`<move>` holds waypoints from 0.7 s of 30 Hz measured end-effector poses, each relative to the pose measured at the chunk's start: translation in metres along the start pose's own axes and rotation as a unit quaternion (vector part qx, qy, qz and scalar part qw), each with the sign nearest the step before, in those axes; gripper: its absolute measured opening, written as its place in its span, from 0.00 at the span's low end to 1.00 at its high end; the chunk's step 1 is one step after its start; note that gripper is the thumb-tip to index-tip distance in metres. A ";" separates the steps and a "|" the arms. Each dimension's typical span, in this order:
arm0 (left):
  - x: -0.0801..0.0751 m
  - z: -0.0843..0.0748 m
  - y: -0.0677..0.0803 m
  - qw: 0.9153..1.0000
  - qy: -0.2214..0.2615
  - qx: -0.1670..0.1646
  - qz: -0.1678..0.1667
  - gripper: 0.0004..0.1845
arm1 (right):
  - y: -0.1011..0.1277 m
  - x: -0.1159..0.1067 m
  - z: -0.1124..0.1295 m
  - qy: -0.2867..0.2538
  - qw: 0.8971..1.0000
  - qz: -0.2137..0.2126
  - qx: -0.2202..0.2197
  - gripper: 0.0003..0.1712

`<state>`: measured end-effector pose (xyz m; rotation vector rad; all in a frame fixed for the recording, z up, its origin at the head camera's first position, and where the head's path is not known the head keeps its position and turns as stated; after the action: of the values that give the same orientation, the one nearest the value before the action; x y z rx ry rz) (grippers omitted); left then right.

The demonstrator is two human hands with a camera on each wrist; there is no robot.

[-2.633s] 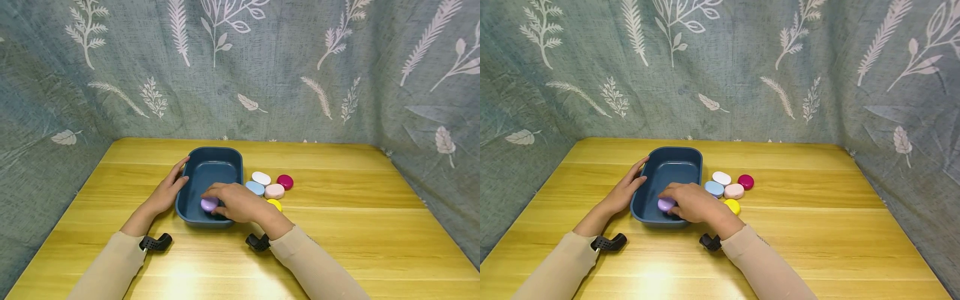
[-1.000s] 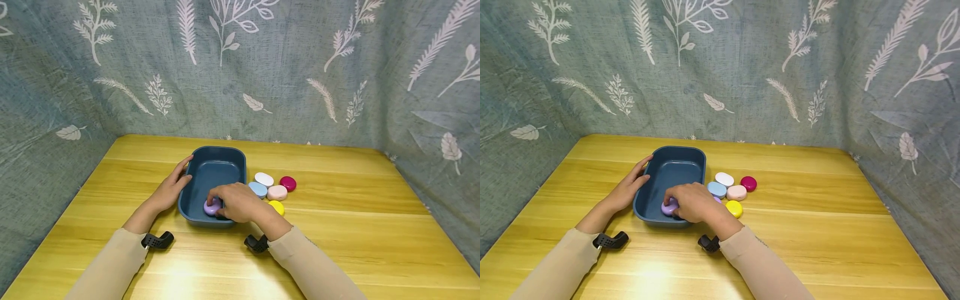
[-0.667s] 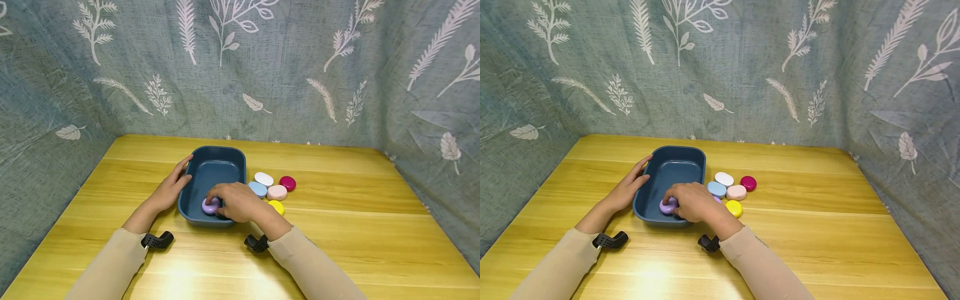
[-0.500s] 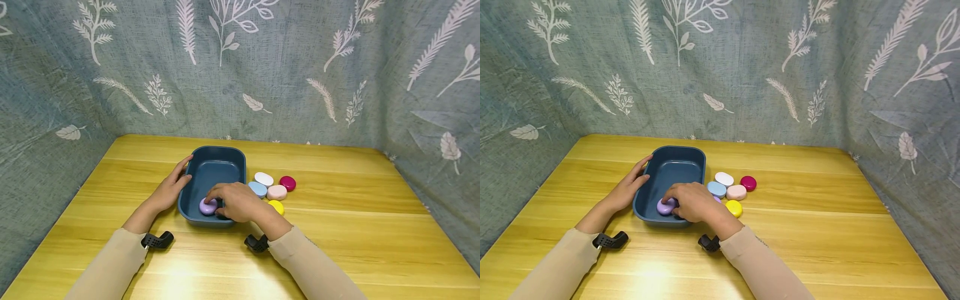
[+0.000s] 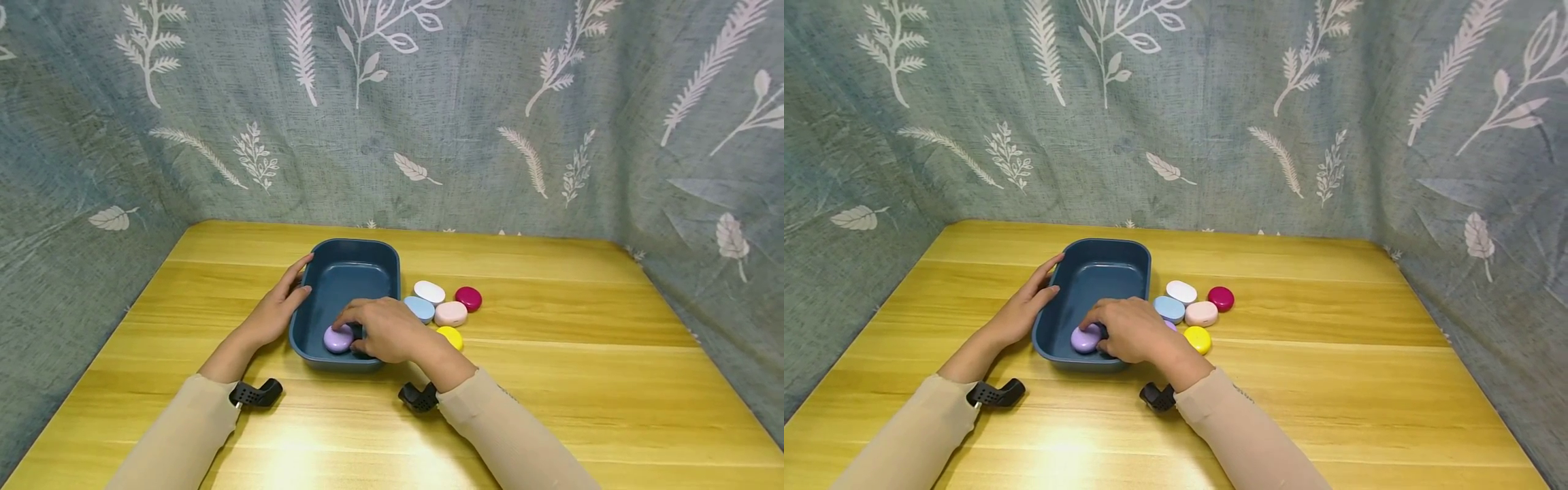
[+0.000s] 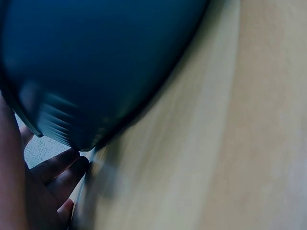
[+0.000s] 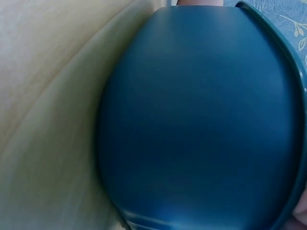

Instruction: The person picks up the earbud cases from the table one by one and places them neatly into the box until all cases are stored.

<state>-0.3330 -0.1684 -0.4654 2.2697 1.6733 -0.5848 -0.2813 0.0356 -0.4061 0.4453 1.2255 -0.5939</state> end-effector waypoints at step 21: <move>0.002 0.001 0.000 1.000 0.004 -0.002 -0.001 0.31 | 0.004 -0.003 0.000 0.003 1.000 0.003 -0.003 0.24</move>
<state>-0.3328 -0.1667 -0.4670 2.2713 1.6785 -0.5715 -0.2799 0.0391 -0.4029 0.4457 1.2316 -0.5842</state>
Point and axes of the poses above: each hand's wrist, its own y-axis away from the middle knuckle, its own x-axis out of the palm, z = x × y, the point moved 5 cm from there along -y, towards the middle knuckle, and after that the axes turned 5 degrees about -x, right-handed, at the moved point
